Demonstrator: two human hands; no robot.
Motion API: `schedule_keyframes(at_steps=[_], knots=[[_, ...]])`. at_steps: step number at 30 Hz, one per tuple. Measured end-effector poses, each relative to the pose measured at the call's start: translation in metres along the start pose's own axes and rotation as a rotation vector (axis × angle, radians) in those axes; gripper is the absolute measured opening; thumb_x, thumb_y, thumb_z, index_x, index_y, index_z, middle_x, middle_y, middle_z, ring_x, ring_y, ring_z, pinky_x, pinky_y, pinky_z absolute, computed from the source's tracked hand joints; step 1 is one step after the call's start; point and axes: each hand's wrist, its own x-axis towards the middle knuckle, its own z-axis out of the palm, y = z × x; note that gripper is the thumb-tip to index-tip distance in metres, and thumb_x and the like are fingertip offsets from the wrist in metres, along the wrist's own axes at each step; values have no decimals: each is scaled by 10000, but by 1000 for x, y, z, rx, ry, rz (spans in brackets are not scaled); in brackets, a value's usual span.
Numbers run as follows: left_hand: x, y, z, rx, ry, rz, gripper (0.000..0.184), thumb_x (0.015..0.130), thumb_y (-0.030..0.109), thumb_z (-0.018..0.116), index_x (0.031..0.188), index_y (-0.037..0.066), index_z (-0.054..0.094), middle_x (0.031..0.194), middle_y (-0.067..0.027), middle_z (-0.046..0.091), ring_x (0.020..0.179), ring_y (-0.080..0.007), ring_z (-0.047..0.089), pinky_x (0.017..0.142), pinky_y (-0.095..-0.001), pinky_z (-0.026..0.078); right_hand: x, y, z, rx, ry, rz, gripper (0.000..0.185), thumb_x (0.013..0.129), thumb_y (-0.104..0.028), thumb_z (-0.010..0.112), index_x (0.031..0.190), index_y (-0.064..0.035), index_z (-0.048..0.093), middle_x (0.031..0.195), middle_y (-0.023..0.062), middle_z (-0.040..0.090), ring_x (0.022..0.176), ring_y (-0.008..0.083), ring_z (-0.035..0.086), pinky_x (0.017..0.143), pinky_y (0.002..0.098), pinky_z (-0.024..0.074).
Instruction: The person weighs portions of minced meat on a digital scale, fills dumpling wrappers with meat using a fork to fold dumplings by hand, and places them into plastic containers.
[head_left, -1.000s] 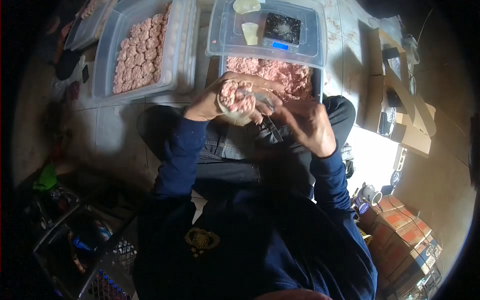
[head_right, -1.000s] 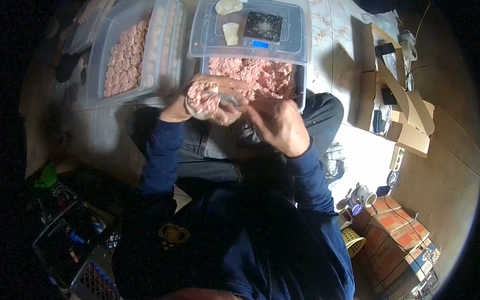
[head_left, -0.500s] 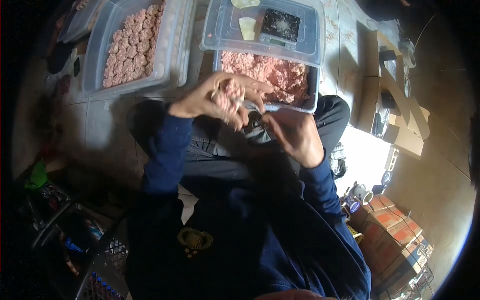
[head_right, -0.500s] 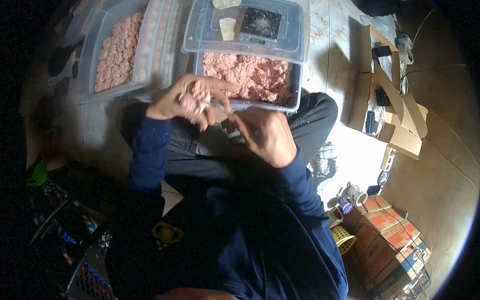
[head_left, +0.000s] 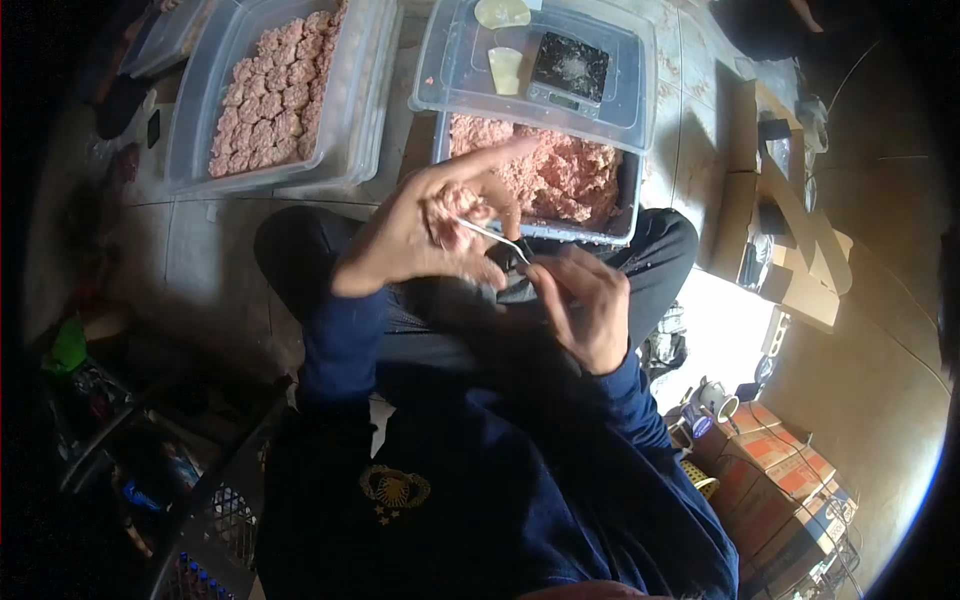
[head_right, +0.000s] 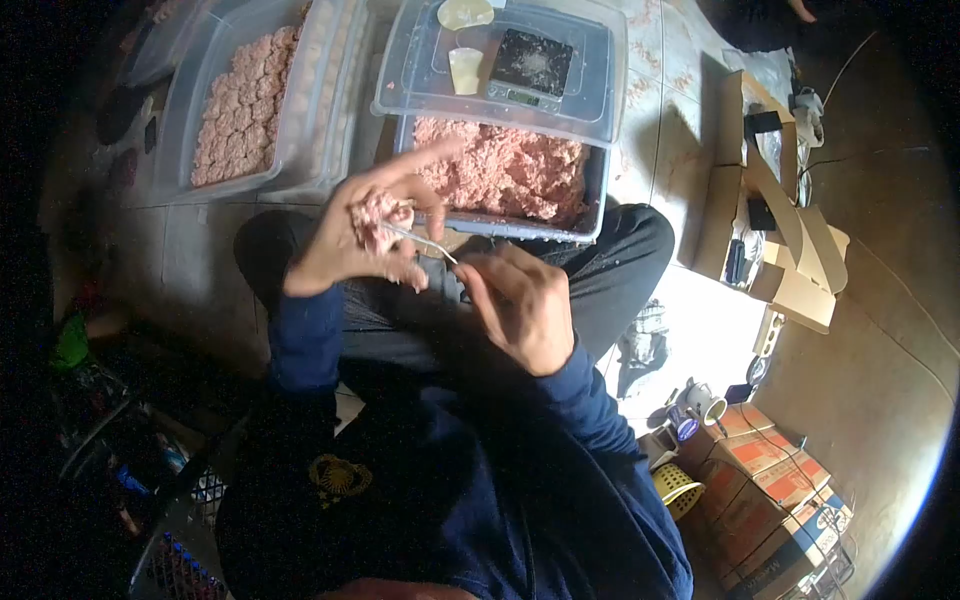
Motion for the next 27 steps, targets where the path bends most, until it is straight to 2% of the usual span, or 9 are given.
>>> schedule_keyframes(at_steps=[3, 5, 6, 10, 17, 19, 22, 24, 27], knots=[[-3, -25, -23, -237, -114, -283, 641, 726, 101, 913, 1304, -12, 661, 974, -82, 732, 838, -118, 696, 713, -243, 595, 10, -6, -12, -158, -35, 3, 58, 894, -39, 726, 941, -18, 754, 797, 161, 722, 656, 303, 710, 578, 362, 552], [-6, -52, -30, 132, 28, 7, 508, 742, 59, 871, 1218, -8, 705, 994, -83, 734, 856, -123, 694, 756, -274, 600, 2, -4, -28, -178, 81, 24, 60, 900, -66, 737, 948, -38, 760, 772, 158, 721, 617, 291, 707, 551, 368, 546], [-6, -51, -24, 159, 56, 22, 342, 715, 25, 867, 1019, -1, 710, 916, -54, 700, 831, -103, 652, 756, -263, 556, 4, -16, -28, -162, 102, 10, 63, 903, -82, 743, 950, -46, 766, 734, 158, 709, 590, 290, 700, 545, 377, 545], [3, -28, 1, 350, 238, 89, 345, 730, 9, 858, 769, 39, 517, 759, -22, 588, 727, -72, 538, 648, -248, 439, 13, -27, -33, -259, 32, -4, 81, 907, -102, 733, 949, -40, 766, 787, 163, 733, 609, 309, 710, 530, 373, 543], [4, -23, 15, 588, 357, 166, 390, 782, 148, 886, 738, 46, 512, 646, -45, 526, 608, -105, 494, 578, -280, 404, 15, -56, -36, -229, 82, -28, 87, 905, -102, 735, 968, -46, 756, 776, 146, 732, 600, 297, 714, 534, 372, 557], [-1, -21, 22, 492, 326, 158, 296, 778, 125, 883, 789, 44, 599, 694, -61, 554, 628, -109, 517, 594, -285, 429, 22, -51, -36, -308, -83, 3, 99, 897, -93, 739, 975, -33, 750, 774, 155, 728, 616, 312, 718, 548, 375, 563], [8, -8, 16, 192, 318, -17, 352, 748, 107, 891, 1026, 20, 693, 877, -42, 638, 814, -108, 591, 740, -278, 494, 20, -52, -41, -258, 121, -21, 104, 909, -148, 730, 951, -56, 755, 731, 157, 712, 571, 317, 689, 499, 387, 518], [9, -17, 10, 347, 133, 137, 308, 761, -23, 843, 907, 36, 578, 897, -18, 612, 849, -91, 579, 758, -251, 486, 19, -54, -39, -293, 55, -8, 90, 907, -134, 735, 942, -54, 755, 730, 154, 713, 571, 312, 692, 499, 382, 521], [11, -36, 7, 147, 164, 92, 299, 736, 77, 874, 903, 18, 634, 922, -43, 666, 870, -84, 593, 777, -271, 488, 22, -50, -37, -355, 13, -21, 103, 919, -151, 730, 946, -56, 757, 717, 154, 707, 555, 297, 688, 500, 375, 520]])
